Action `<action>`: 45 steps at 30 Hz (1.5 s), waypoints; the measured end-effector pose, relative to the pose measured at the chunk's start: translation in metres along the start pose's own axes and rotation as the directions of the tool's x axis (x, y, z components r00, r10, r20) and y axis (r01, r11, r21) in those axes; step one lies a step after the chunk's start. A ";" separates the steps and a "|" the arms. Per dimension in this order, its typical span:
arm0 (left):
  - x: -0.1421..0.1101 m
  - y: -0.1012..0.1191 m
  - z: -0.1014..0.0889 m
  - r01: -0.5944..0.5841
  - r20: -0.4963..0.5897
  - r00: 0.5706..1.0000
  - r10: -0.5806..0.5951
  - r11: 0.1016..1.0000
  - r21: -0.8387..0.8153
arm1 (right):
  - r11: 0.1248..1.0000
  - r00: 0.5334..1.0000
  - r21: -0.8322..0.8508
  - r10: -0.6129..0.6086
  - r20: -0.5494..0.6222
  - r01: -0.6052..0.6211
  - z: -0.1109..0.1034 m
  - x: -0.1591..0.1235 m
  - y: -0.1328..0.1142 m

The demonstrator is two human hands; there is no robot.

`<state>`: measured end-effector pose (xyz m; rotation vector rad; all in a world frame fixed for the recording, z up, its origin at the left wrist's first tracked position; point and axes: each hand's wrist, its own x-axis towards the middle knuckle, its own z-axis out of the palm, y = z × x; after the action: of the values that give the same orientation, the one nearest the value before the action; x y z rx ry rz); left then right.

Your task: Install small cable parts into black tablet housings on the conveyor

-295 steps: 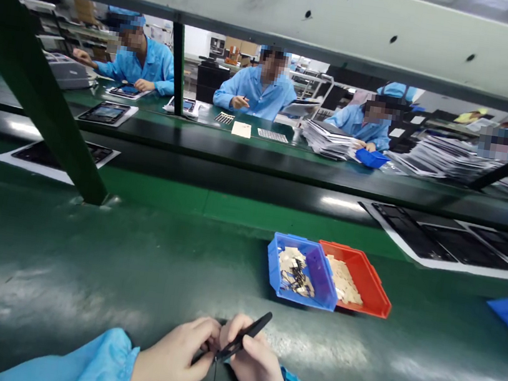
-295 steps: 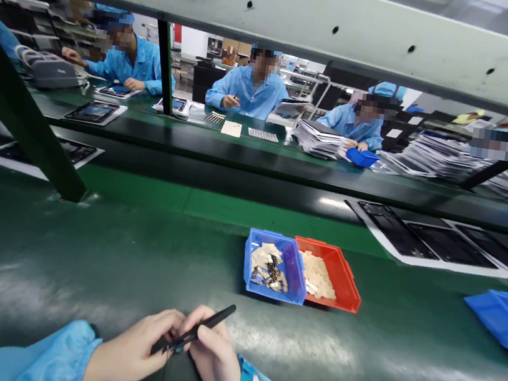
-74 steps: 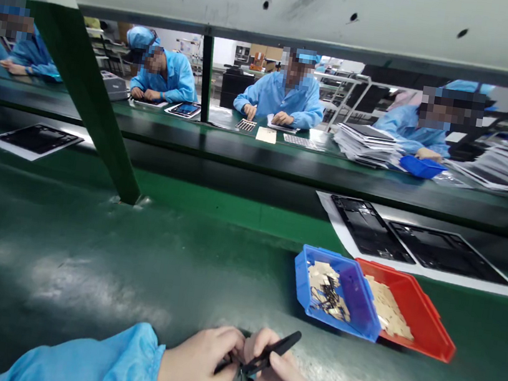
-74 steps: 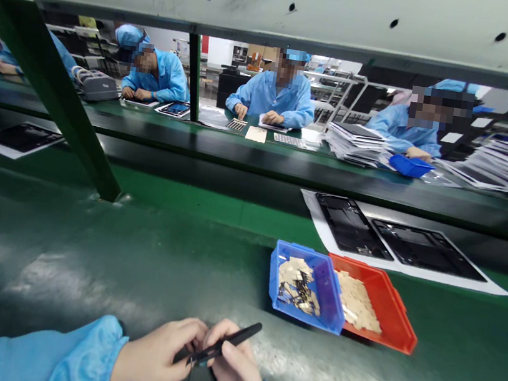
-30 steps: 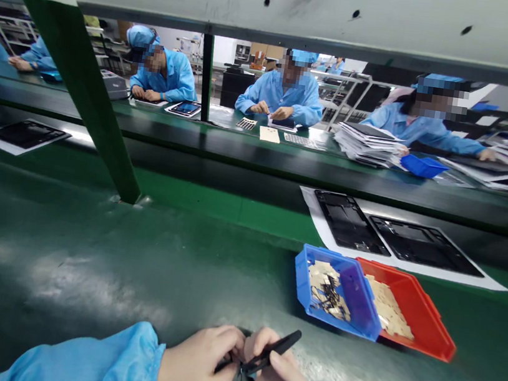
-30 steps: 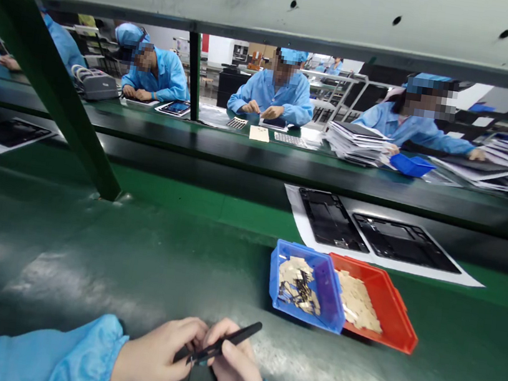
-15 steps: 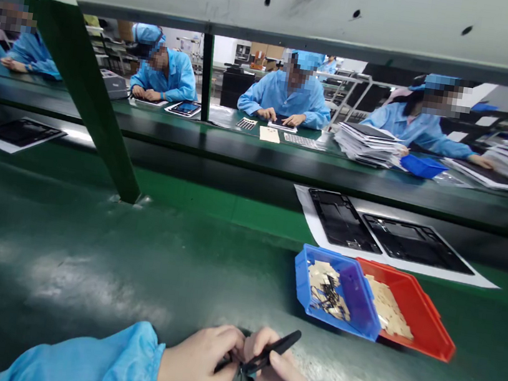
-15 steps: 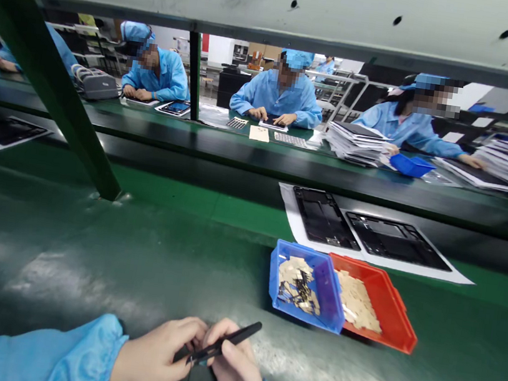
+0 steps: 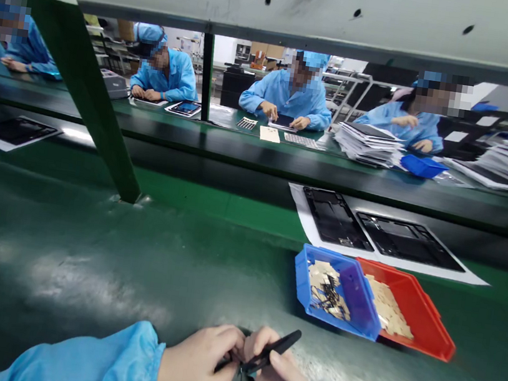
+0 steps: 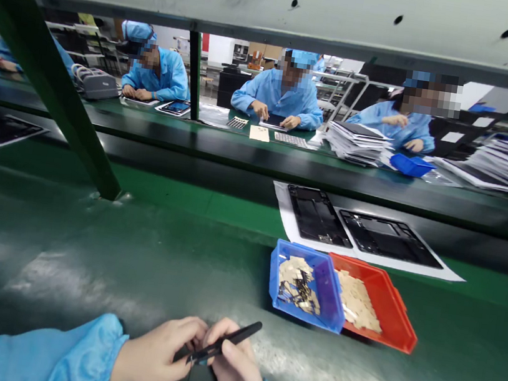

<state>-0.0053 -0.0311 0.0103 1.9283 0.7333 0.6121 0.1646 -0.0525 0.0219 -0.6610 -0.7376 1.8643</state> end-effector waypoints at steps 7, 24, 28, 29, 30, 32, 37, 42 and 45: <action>-0.002 0.001 0.002 0.013 -0.004 1.000 -0.014 0.995 -0.102 | 1.000 1.000 0.012 0.000 -0.014 0.000 0.003 -0.001 0.000; 0.179 -0.041 -0.093 0.197 -0.195 0.715 -0.671 0.461 -0.865 | 0.981 0.980 0.039 -0.193 0.046 0.191 -0.050 -0.041 -0.054; 0.258 -0.046 -0.079 0.295 -0.171 0.689 -0.705 0.487 -0.822 | 0.968 0.972 0.098 -0.235 0.026 0.232 -0.049 -0.048 -0.060; 0.276 -0.047 -0.075 0.320 -0.171 0.684 -0.709 0.503 -0.803 | 0.967 0.972 0.103 -0.235 0.010 0.232 -0.049 -0.049 -0.059; 0.292 -0.048 -0.071 0.346 -0.174 0.680 -0.713 0.520 -0.781 | 0.968 0.974 0.108 -0.227 0.003 0.225 -0.050 -0.049 -0.057; 0.320 -0.049 -0.063 0.400 -0.181 0.674 -0.716 0.560 -0.726 | 0.974 0.981 0.129 -0.192 0.029 0.186 -0.054 -0.049 -0.052; 0.365 -0.052 -0.044 0.531 -0.266 0.651 -0.711 0.677 -0.510 | 0.977 0.985 0.184 -0.132 0.115 0.109 -0.064 -0.047 -0.046; 0.374 -0.054 -0.037 0.621 -0.419 0.621 -0.663 0.742 -0.253 | 0.955 0.982 0.252 -0.177 0.069 0.154 -0.066 -0.045 -0.045; 0.372 -0.056 -0.042 0.667 -0.488 0.600 -0.633 0.733 -0.130 | 0.939 0.980 0.292 -0.198 0.020 0.183 -0.065 -0.042 -0.043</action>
<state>0.2113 0.2790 0.0189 1.3750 1.7273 0.6190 0.2521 -0.0642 0.0153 -0.3443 -0.5242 1.7671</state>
